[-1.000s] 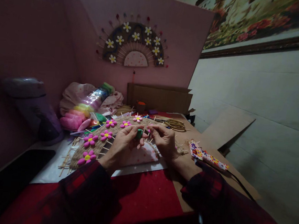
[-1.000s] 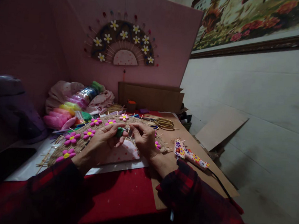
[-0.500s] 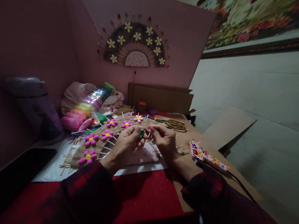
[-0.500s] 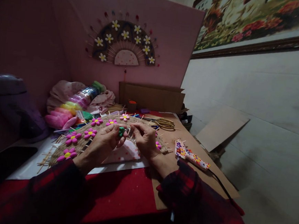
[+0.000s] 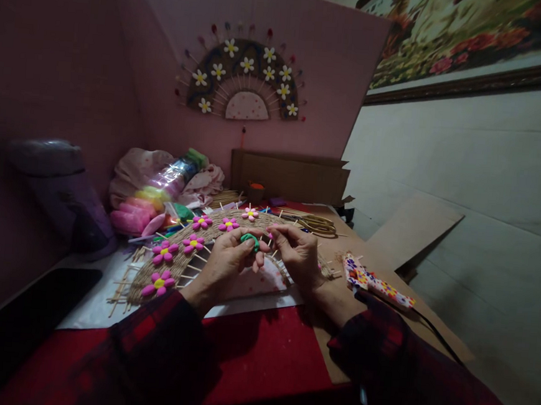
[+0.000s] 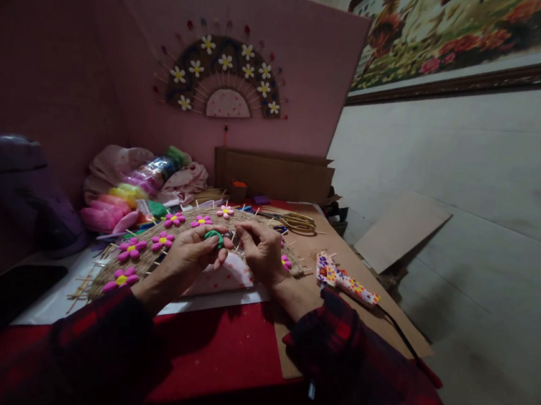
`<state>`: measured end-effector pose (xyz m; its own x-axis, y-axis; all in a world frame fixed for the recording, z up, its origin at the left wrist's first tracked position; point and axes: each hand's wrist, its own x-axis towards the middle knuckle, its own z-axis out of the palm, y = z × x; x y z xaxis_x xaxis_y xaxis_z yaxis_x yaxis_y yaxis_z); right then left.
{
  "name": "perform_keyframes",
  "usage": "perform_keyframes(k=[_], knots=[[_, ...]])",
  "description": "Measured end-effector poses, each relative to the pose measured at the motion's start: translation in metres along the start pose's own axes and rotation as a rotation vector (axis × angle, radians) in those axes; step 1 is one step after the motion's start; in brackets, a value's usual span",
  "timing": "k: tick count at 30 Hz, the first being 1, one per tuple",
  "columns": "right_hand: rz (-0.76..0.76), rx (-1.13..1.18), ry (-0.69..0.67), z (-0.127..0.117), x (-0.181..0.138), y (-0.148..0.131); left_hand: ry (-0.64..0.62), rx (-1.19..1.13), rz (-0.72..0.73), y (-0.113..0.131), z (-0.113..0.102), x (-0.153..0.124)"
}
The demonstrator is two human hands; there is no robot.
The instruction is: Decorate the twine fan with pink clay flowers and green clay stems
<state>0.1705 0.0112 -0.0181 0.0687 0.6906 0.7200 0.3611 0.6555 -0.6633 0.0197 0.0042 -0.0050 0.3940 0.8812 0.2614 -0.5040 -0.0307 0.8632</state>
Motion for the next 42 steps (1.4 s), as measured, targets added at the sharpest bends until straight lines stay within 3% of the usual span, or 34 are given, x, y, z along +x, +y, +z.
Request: perform_keyframes(k=[12,25,32,42], knots=[[-0.015,-0.004,-0.010,0.0004,0.0003,0.0031,0.115,0.078,0.015,0.0009,-0.0007,0.0009],[0.009,0.010,-0.005,0.0005,-0.0007,0.0023,0.006,0.058,-0.009,0.0014,0.0026,-0.0023],[-0.003,0.016,0.031,0.0008,0.0001,0.0036,0.050,-0.047,-0.074,0.0051,0.0034,-0.0018],[-0.010,-0.005,0.025,0.0001,-0.0004,0.0027,0.013,-0.025,-0.118,0.0018,-0.0027,-0.0013]])
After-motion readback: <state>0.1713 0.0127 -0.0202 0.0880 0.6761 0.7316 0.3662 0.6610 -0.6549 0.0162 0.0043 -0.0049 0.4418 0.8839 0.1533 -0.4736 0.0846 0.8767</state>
